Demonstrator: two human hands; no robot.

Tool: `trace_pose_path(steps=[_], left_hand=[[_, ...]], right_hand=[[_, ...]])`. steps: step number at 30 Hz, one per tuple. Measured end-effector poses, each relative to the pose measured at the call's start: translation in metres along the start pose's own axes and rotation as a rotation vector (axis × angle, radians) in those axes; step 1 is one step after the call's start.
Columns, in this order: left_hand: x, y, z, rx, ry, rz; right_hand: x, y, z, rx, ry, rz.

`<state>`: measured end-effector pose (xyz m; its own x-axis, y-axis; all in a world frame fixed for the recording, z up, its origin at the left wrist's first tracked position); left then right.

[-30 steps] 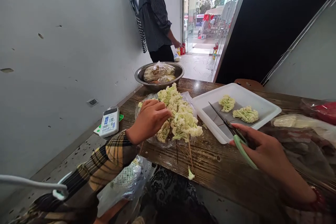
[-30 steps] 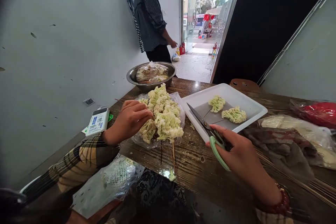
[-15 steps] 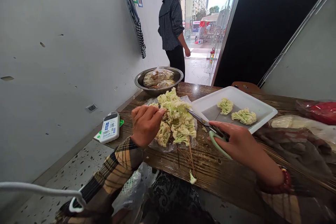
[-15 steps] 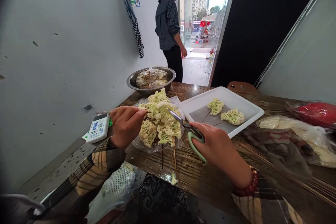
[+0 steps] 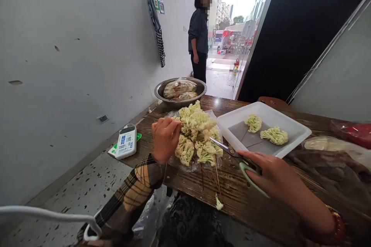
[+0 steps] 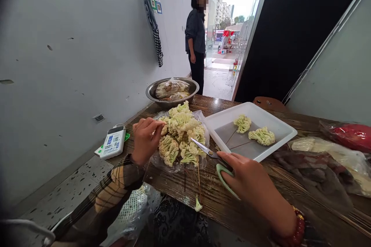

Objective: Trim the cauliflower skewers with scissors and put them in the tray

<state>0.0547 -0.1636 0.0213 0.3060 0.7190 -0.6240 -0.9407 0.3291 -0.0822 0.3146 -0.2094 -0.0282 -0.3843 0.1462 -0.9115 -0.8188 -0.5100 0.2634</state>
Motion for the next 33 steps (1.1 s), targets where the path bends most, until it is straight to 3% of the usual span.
trace_pose_path(steps=[4,13,23,33], left_hand=[[0.000,0.018,-0.001,-0.140,0.024,-0.172],[0.009,0.040,-0.016,-0.517,0.141,-0.846],[-0.006,0.023,-0.043,-0.684,0.272,-1.088],[-0.003,0.000,-0.062,-0.825,0.272,-1.325]], right_hand=[[-0.006,-0.008,-0.005,0.053,-0.063,0.052],[-0.005,-0.008,-0.021,0.120,-0.121,0.192],[0.031,-0.041,-0.057,0.273,-0.041,0.181],[0.073,-0.062,-0.095,0.240,0.008,0.027]])
Point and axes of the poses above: each hand's wrist, its own z-axis towards the middle knuckle, its own x-axis out of the palm, y = z × x, the point moved 10 cm from there along z, towards the middle knuckle, and after that the axes turned 1 degree about x, right-handed, at the moved point
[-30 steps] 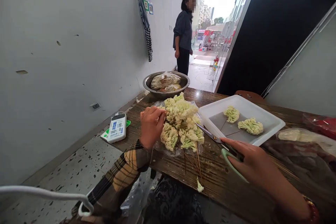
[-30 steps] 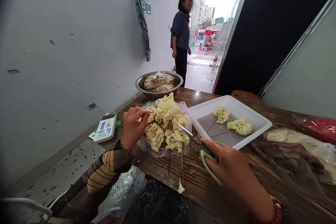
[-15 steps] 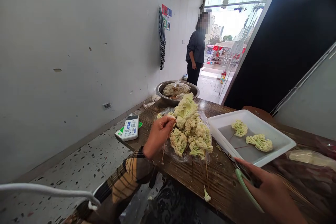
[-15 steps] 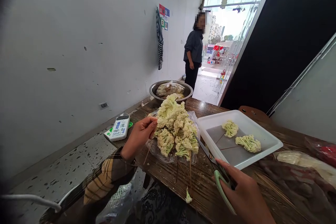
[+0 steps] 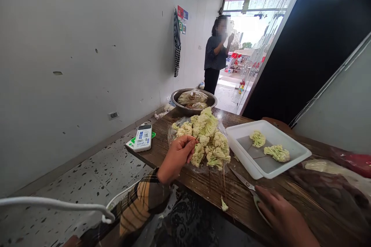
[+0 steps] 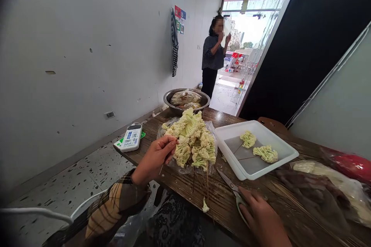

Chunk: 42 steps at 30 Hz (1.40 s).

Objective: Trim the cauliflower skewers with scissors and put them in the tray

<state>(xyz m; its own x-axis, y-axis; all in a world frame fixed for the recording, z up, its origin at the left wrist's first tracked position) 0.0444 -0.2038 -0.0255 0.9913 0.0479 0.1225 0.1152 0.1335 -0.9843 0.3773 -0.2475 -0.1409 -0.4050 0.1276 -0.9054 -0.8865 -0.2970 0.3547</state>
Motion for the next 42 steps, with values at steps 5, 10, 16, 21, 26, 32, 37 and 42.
trace_pose_path(steps=[5,10,16,21,26,32,37,42], left_hand=[[0.012,0.000,-0.013,-0.022,0.032,-0.024],[0.037,0.010,-0.028,-0.038,0.074,-0.044],[0.063,0.024,-0.044,-0.071,0.096,-0.114],[0.073,0.032,-0.050,-0.093,0.109,-0.161],[0.078,0.036,-0.054,-0.095,0.146,-0.182],[0.080,0.035,-0.055,-0.143,0.164,-0.262],[0.078,0.039,-0.048,-0.123,0.165,-0.217],[0.075,0.046,-0.043,-0.127,0.125,-0.155]], right_hand=[[-0.022,0.011,0.008,-0.011,-0.090,0.095],[-0.047,0.073,0.032,0.085,-0.087,0.586],[-0.046,0.154,0.057,0.083,-0.060,1.187],[-0.039,0.150,0.057,0.176,-0.194,1.314],[-0.040,0.142,0.054,0.184,-0.231,1.331],[-0.037,0.146,0.054,0.154,-0.186,1.341],[-0.031,0.153,0.055,0.110,-0.136,1.326],[-0.030,0.151,0.057,0.106,-0.155,1.259]])
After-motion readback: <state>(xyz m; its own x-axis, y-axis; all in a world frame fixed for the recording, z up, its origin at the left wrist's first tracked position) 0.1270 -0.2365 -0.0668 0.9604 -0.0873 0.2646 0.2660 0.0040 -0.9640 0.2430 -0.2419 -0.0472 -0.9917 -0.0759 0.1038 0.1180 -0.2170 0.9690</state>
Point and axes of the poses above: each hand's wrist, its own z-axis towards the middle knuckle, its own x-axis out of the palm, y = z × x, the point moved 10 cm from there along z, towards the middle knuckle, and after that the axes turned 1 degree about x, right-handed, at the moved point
